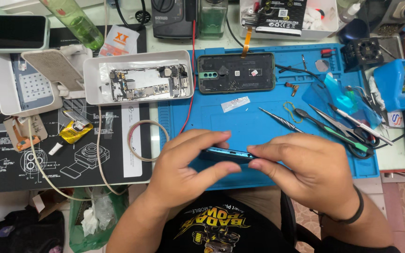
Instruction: The person repairs a smartphone at a workbench. They disconnect a flex cable from a disassembled phone, handle the battery and internal components, then align and press the rear housing back onto the phone body, pressing along the edges to close it.
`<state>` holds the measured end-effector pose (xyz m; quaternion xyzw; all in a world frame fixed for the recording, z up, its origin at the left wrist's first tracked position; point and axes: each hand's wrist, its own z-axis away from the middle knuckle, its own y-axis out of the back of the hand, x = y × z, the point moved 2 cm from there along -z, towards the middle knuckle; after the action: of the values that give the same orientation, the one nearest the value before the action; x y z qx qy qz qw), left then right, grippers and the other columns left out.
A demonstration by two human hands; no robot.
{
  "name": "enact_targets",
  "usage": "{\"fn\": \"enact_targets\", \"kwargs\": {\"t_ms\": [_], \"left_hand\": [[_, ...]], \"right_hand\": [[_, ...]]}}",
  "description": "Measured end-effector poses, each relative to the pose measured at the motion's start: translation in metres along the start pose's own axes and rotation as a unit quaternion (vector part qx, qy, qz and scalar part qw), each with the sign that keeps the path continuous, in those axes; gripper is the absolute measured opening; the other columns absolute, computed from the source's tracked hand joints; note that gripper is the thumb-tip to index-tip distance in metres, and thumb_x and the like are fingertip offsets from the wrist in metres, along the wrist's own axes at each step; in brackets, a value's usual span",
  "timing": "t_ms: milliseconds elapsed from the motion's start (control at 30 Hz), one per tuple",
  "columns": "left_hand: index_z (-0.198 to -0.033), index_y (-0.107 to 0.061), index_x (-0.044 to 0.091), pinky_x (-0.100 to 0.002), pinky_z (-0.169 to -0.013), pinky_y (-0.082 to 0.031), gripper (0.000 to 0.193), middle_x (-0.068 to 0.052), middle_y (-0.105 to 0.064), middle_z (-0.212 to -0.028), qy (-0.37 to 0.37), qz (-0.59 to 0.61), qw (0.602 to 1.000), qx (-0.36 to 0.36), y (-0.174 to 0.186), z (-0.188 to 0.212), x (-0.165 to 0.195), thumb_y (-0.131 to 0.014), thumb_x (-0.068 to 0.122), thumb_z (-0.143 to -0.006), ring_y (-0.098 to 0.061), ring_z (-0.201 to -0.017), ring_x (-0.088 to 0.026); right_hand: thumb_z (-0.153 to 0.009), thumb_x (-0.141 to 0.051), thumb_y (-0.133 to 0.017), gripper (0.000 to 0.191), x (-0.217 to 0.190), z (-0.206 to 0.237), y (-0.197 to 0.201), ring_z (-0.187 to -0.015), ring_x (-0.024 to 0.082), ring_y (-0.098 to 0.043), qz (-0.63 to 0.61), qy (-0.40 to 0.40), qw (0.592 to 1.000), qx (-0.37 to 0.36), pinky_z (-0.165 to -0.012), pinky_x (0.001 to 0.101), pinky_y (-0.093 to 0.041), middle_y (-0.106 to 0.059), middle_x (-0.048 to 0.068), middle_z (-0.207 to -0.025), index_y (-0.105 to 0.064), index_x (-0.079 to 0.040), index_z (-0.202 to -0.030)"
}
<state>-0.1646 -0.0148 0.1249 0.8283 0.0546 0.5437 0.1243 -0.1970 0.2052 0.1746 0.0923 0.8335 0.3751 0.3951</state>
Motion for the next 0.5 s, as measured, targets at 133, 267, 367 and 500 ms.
{"fn": "enact_targets", "kwargs": {"t_ms": [133,267,367,500], "left_hand": [[-0.105,-0.073,0.006,-0.029,-0.081,-0.059,0.027,-0.008,-0.075,-0.102,0.006,0.012,1.0,-0.004,-0.007,-0.003,-0.002,-0.088,0.011,-0.083,-0.075,-0.093,-0.02],[-0.107,-0.072,0.006,-0.029,-0.082,-0.058,0.027,-0.008,-0.075,-0.102,0.003,0.024,1.0,-0.011,-0.01,0.001,-0.008,-0.087,0.01,-0.085,-0.075,-0.094,-0.02],[-0.12,-0.065,0.004,-0.029,-0.086,-0.057,0.041,-0.007,-0.074,-0.104,0.018,0.057,0.998,-0.011,-0.013,0.003,-0.018,-0.086,0.011,-0.085,-0.073,-0.098,-0.017],[-0.119,-0.067,0.003,-0.028,-0.082,-0.057,0.037,-0.005,-0.074,-0.101,0.128,0.081,0.988,-0.031,-0.022,0.008,-0.039,-0.083,0.01,-0.087,-0.069,-0.094,-0.012]], "right_hand": [[-0.078,-0.011,-0.086,0.02,0.001,0.002,-0.001,-0.073,0.019,-0.074,0.0,0.031,0.999,0.018,-0.062,0.028,-0.055,-0.076,0.008,-0.087,-0.074,-0.004,-0.092],[-0.078,-0.01,-0.087,0.021,0.003,0.006,-0.002,-0.069,0.018,-0.072,-0.002,0.053,0.998,0.031,-0.06,0.0283,-0.055,-0.074,0.008,-0.084,-0.075,-0.003,-0.094],[-0.083,-0.009,-0.086,0.022,0.007,0.008,-0.005,-0.076,0.018,-0.074,-0.019,0.045,0.998,0.041,-0.065,0.0277,-0.057,-0.076,0.011,-0.093,-0.072,-0.001,-0.098],[-0.072,-0.027,-0.088,0.045,0.015,0.009,-0.011,-0.079,0.023,-0.071,-0.037,0.055,0.996,0.065,-0.067,0.0315,-0.056,-0.071,0.014,-0.092,-0.069,0.002,-0.101]]}}
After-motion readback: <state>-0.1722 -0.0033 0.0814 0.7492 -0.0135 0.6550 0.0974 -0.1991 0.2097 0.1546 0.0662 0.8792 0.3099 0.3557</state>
